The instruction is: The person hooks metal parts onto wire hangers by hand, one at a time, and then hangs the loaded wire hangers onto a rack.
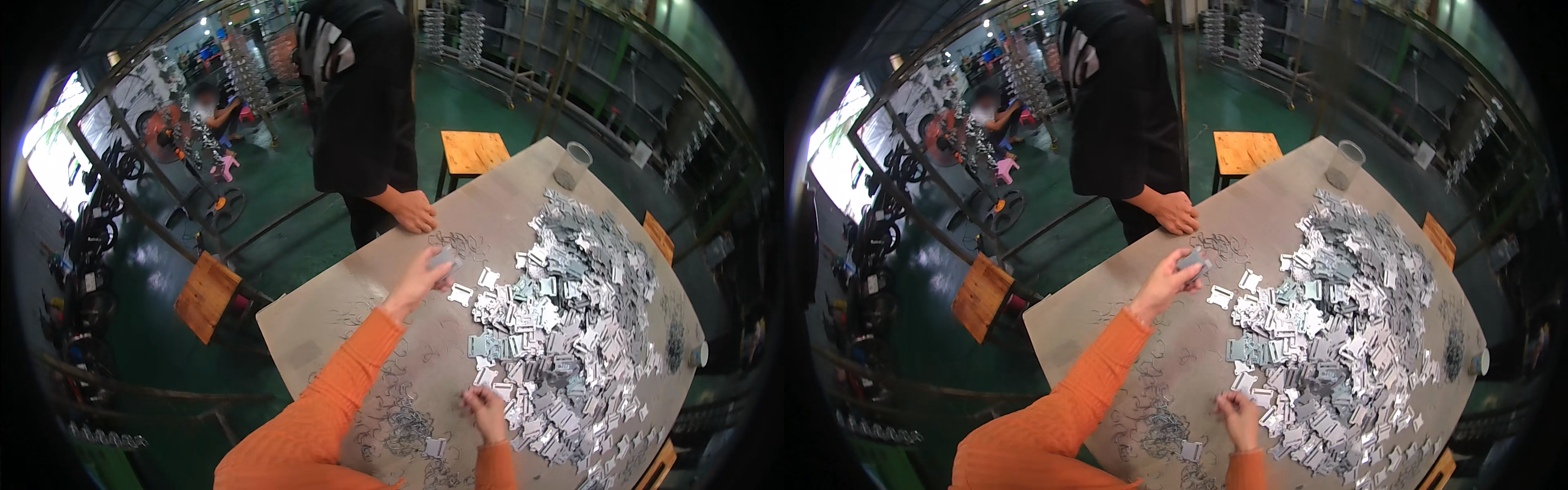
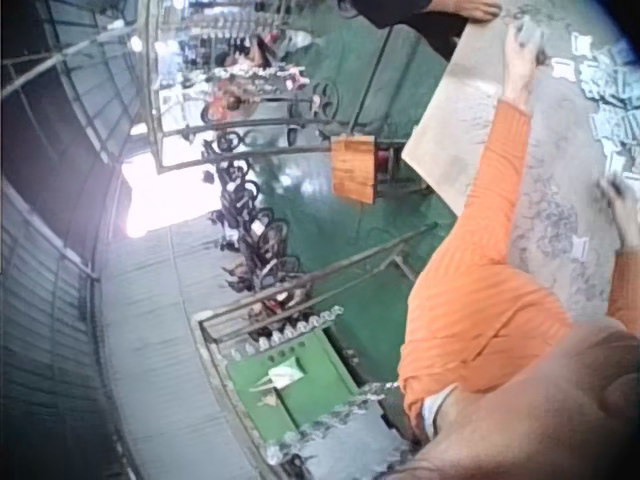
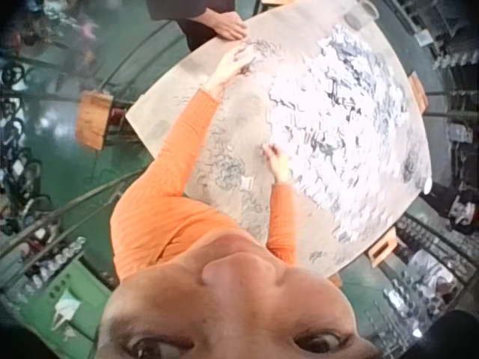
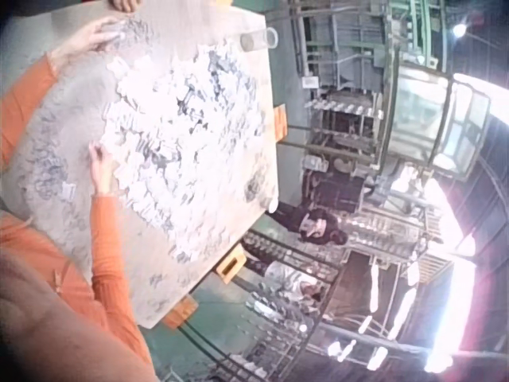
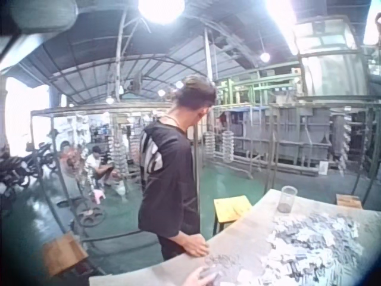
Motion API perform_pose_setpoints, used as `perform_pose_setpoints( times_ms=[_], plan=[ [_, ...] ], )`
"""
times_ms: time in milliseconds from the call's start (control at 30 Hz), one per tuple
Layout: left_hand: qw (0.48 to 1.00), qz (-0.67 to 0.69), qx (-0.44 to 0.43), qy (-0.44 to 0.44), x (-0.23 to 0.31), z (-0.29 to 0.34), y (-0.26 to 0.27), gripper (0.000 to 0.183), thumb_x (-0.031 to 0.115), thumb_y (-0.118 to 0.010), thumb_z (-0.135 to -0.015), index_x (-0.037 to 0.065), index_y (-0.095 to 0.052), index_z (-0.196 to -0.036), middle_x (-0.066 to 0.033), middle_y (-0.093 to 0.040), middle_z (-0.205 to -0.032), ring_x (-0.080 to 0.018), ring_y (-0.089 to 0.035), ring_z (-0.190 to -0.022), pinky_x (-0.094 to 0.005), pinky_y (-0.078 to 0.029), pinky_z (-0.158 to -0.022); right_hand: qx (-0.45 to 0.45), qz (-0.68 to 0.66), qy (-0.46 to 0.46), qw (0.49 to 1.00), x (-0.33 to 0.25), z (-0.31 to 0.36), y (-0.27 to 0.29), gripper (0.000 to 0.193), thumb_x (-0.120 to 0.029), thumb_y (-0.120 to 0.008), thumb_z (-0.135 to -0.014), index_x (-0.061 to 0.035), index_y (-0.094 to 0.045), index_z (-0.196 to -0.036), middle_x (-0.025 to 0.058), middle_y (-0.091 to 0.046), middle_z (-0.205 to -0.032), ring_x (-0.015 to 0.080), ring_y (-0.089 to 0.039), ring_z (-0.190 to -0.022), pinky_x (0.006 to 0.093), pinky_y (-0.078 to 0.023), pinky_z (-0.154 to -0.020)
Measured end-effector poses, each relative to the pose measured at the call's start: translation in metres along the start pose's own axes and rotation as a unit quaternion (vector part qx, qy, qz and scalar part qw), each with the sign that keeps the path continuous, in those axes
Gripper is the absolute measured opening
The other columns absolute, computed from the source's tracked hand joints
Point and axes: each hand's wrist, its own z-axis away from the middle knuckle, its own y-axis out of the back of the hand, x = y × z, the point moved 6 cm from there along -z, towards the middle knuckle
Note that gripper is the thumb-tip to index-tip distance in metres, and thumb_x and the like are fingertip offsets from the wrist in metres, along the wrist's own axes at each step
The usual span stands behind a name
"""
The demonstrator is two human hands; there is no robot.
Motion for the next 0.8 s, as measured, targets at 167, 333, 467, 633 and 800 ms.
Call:
perform_pose_setpoints(
  times_ms=[167,333,467,633,800],
  plan=[
    [0.988,-0.086,0.125,-0.001,-0.007,0.077,0.076,0.033,0.012,-0.057,-0.087,0.005,-0.041,-0.115,-0.0045,-0.058,-0.087,-0.009,-0.054,-0.062,-0.0223,-0.043,-0.053,-0.012,-0.04,-0.065,0.997,0.047,0.04,-0.011,0.013,-0.007,-0.061,-0.083,0.0011,-0.059,-0.093,0.0068,-0.065,-0.075,0.0114,-0.061,-0.061,0.021,-0.044,-0.054],
    [0.972,-0.099,0.214,0.011,-0.014,0.144,0.128,0.031,0.015,-0.057,-0.087,0.008,-0.047,-0.115,-0.0033,-0.058,-0.081,-0.0078,-0.053,-0.059,-0.0197,-0.039,-0.049,-0.041,-0.037,-0.075,0.996,0.064,0.053,-0.016,0.016,-0.006,-0.061,-0.083,0.0042,-0.06,-0.096,0.0079,-0.066,-0.078,0.0117,-0.061,-0.062,0.0215,-0.046,-0.055],
    [0.981,0.16,0.097,-0.056,0.042,0.182,0.104,0.037,0.013,-0.05,-0.087,0.011,-0.042,-0.123,-0.0008,-0.057,-0.076,-0.0059,-0.046,-0.051,-0.0196,-0.035,-0.046,-0.03,-0.01,-0.044,0.999,0.062,0.06,-0.016,0.017,-0.006,-0.061,-0.083,0.003,-0.061,-0.098,0.0074,-0.066,-0.078,0.0112,-0.06,-0.06,0.0214,-0.047,-0.055],
    [0.743,0.283,-0.529,-0.297,0.246,0.295,-0.025,0.063,0.003,-0.052,-0.08,0.014,-0.025,-0.135,-0.0101,-0.054,-0.055,-0.0122,-0.042,-0.037,-0.0252,-0.03,-0.037,-0.033,0.064,-0.006,0.997,0.044,0.088,-0.027,0.018,-0.008,-0.06,-0.084,0.0012,-0.062,-0.099,0.0054,-0.065,-0.078,0.01,-0.06,-0.064,0.0211,-0.046,-0.056],
    [0.546,0.124,-0.715,-0.418,0.328,0.417,-0.09,0.014,0.018,-0.06,-0.08,0.005,-0.059,-0.075,-0.0111,-0.056,-0.066,-0.0209,-0.05,-0.047,-0.0327,-0.034,-0.04,-0.05,0.102,0.01,0.993,0.03,0.119,-0.048,0.018,-0.01,-0.06,-0.084,0.0007,-0.063,-0.099,0.0046,-0.065,-0.078,0.0091,-0.059,-0.065,0.0213,-0.045,-0.057]
  ],
)
